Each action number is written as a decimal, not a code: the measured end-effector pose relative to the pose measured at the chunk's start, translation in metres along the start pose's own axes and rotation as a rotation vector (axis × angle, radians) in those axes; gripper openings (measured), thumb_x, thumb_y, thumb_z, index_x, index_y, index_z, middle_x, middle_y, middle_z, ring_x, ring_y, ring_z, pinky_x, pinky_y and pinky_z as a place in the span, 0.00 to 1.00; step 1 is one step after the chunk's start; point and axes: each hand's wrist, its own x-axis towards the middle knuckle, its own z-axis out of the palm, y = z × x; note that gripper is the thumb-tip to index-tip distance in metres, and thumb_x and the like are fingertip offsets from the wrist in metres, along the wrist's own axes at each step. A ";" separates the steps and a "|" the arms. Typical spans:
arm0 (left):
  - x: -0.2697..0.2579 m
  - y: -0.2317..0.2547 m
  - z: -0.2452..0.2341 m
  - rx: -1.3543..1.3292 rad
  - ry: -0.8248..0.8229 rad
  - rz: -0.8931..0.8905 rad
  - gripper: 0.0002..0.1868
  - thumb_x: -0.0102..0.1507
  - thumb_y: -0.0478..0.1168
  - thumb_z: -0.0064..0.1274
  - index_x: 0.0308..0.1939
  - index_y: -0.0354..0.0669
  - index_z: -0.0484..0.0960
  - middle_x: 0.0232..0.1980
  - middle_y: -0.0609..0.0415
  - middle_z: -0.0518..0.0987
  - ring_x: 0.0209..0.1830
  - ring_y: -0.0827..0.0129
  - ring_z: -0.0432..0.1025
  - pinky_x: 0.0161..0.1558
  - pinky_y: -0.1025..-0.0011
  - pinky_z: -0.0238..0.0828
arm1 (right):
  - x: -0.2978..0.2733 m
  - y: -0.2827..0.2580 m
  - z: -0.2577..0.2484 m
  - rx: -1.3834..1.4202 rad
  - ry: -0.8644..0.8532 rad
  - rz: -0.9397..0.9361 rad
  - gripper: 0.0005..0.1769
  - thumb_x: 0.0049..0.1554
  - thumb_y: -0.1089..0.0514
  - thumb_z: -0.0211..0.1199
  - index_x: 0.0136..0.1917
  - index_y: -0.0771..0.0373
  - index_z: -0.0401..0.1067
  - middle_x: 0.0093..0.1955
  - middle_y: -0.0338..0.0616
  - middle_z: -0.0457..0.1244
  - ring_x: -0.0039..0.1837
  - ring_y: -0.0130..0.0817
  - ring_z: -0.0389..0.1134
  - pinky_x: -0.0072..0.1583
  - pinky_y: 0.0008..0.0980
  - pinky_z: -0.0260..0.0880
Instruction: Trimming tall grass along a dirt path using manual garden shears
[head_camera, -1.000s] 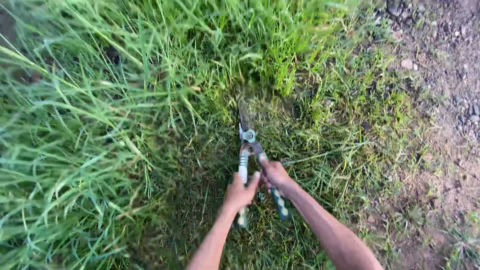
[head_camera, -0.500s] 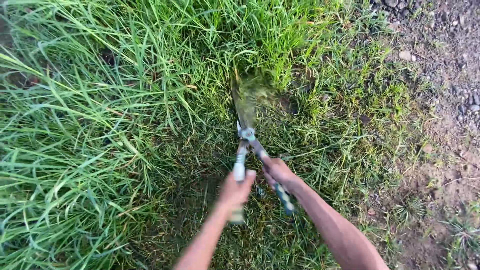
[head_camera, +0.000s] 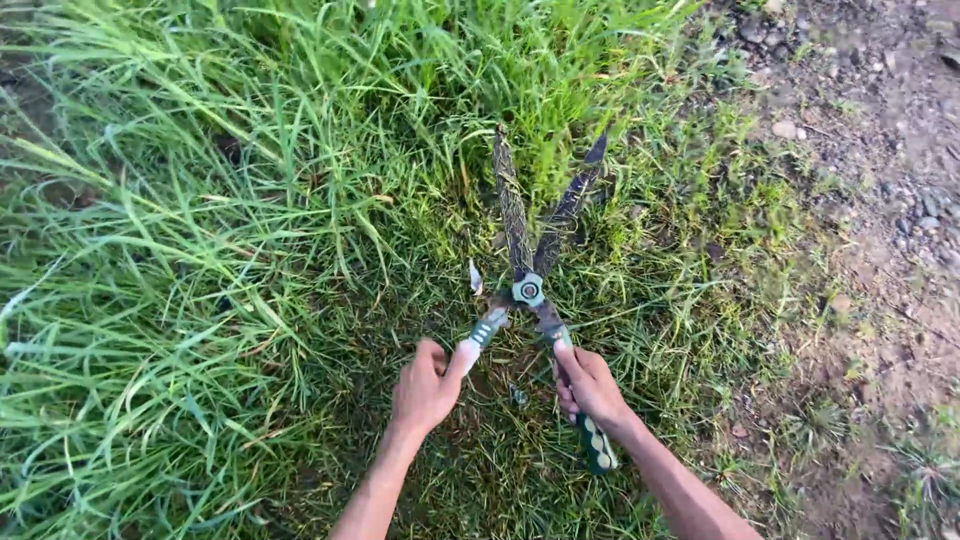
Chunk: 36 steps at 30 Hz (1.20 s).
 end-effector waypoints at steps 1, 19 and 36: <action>0.000 0.013 -0.002 0.009 -0.009 0.009 0.39 0.62 0.75 0.41 0.52 0.43 0.76 0.46 0.43 0.86 0.52 0.49 0.81 0.51 0.51 0.74 | -0.001 0.003 -0.004 0.009 0.012 -0.002 0.26 0.69 0.44 0.49 0.38 0.67 0.64 0.21 0.43 0.52 0.18 0.28 0.52 0.21 0.32 0.61; -0.009 0.147 0.022 0.444 0.499 0.948 0.32 0.59 0.68 0.52 0.34 0.38 0.77 0.32 0.38 0.76 0.39 0.45 0.74 0.38 0.54 0.72 | -0.067 -0.015 -0.002 -0.083 0.202 -0.357 0.23 0.67 0.54 0.52 0.31 0.64 0.67 0.17 0.46 0.59 0.17 0.32 0.60 0.22 0.29 0.64; -0.025 0.199 -0.143 -0.058 0.500 0.787 0.33 0.66 0.67 0.47 0.29 0.38 0.76 0.24 0.39 0.79 0.27 0.44 0.80 0.29 0.53 0.76 | -0.023 -0.164 0.088 -0.257 0.220 -0.707 0.26 0.68 0.49 0.53 0.29 0.59 0.68 0.19 0.42 0.61 0.22 0.32 0.64 0.29 0.28 0.67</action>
